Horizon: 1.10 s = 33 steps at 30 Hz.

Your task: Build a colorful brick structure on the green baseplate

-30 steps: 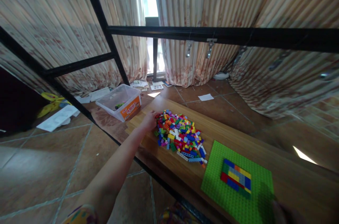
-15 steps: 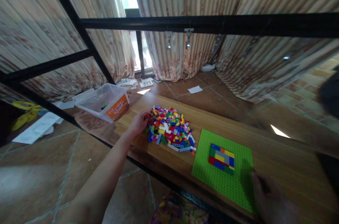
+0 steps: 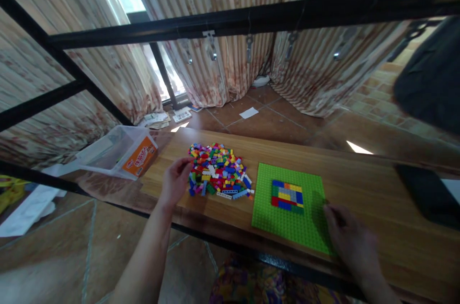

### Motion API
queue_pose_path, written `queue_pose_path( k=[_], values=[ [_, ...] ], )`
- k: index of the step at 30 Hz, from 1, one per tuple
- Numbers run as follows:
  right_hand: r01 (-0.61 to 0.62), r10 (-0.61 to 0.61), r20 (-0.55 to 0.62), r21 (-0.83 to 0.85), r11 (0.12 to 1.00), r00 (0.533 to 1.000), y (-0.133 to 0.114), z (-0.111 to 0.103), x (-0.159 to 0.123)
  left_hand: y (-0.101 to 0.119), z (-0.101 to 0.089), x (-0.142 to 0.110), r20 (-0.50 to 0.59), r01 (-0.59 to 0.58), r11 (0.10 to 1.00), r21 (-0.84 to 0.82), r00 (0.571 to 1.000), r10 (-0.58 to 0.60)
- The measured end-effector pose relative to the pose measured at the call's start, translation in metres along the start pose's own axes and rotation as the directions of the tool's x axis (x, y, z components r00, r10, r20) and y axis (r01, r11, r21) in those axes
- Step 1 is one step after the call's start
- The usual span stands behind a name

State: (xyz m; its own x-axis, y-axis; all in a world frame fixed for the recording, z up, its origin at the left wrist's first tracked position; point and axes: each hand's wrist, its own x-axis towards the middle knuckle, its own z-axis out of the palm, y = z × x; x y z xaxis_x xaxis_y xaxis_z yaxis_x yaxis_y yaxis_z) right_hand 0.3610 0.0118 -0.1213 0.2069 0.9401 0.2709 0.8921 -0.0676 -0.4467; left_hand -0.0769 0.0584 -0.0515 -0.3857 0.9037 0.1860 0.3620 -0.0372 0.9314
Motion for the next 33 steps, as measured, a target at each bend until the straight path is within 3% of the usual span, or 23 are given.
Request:
queue_pose_path(
  k=[3,6,8,11,14,17,22,28,33],
  values=[
    [-0.023,0.023,0.008,-0.004,1.000,1.000,0.002,0.001,0.001,0.014,0.026,-0.026,0.030,0.119,0.955,-0.272,0.993,-0.115],
    [-0.037,0.037,0.031,-0.012,0.999,0.999,0.003,0.002,0.001,0.014,0.042,-0.040,0.060,0.169,0.914,-0.369,0.986,-0.158],
    [-0.049,0.049,0.034,-0.011,0.999,0.998,0.004,0.002,0.000,0.010,0.045,-0.044,0.065,0.155,0.939,-0.306,0.988,-0.142],
    [-0.051,0.052,0.055,-0.005,0.999,0.997,0.006,0.001,0.000,0.005,0.042,-0.044,0.060,0.022,0.999,-0.025,0.998,-0.021],
    [-0.054,0.054,0.066,-0.001,0.999,0.996,0.007,0.001,0.000,0.004,0.039,-0.041,0.129,-0.166,0.947,0.274,0.982,0.135],
    [-0.071,0.070,0.066,0.003,0.997,0.995,0.006,0.001,0.000,0.004,0.043,-0.039,0.207,-0.264,0.874,0.409,0.959,0.193],
    [-0.071,0.072,0.057,-0.014,0.997,0.996,0.002,0.000,0.000,-0.001,0.055,-0.033,0.179,-0.259,0.839,0.478,0.964,0.196],
    [-0.033,0.033,0.004,0.000,0.999,0.999,0.001,-0.001,-0.001,0.004,0.056,-0.040,0.120,-0.210,0.906,0.368,0.977,0.178],
    [-0.049,0.048,0.041,0.020,0.999,0.998,0.000,-0.002,0.000,0.010,0.051,-0.069,0.267,-0.341,0.872,0.350,0.929,0.256]
  ],
)
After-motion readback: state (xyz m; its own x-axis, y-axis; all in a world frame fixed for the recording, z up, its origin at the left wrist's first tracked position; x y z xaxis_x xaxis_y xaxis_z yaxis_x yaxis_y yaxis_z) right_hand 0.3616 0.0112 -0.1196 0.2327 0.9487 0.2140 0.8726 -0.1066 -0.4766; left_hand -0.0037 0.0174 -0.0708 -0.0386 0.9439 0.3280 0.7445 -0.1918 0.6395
